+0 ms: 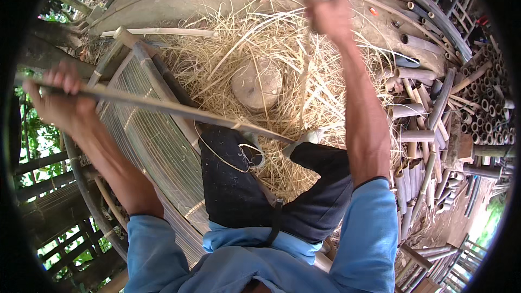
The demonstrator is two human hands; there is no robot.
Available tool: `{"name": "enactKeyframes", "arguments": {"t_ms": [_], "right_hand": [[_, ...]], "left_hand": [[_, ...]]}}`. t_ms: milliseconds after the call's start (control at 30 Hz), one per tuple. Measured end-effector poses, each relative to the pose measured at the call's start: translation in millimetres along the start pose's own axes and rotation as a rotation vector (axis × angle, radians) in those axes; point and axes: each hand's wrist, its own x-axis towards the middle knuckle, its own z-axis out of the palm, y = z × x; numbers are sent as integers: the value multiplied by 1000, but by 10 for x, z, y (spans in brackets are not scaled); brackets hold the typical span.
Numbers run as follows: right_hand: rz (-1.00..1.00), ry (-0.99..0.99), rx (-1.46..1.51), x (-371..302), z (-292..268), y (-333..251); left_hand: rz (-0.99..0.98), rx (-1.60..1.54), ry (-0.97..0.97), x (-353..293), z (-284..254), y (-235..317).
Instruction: The person uses a large knife to shave and thin out long strips of bamboo, working over a pile of straw and a wooden bench.
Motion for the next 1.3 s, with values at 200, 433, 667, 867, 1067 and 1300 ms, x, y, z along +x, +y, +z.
{"name": "enactKeyframes", "arguments": {"t_ms": [200,433,667,867,1067,1300], "right_hand": [[-12,151,140,-160,-838,-26],[-110,85,112,-732,-657,-965],[-295,110,125,-775,-1049,-2005],[-366,196,-220,-794,-1145,-2122],[-491,222,-551,-463,-1012,-1641],[-619,196,-676,-387,-615,-892]], "left_hand": [[22,74,320,-22,-417,-186],[-54,-99,149,415,165,-42],[-23,-151,197,1033,340,-62],[-71,-267,430,1047,575,-910],[-441,362,56,842,719,-1665],[-187,277,-137,576,530,-520]]}}
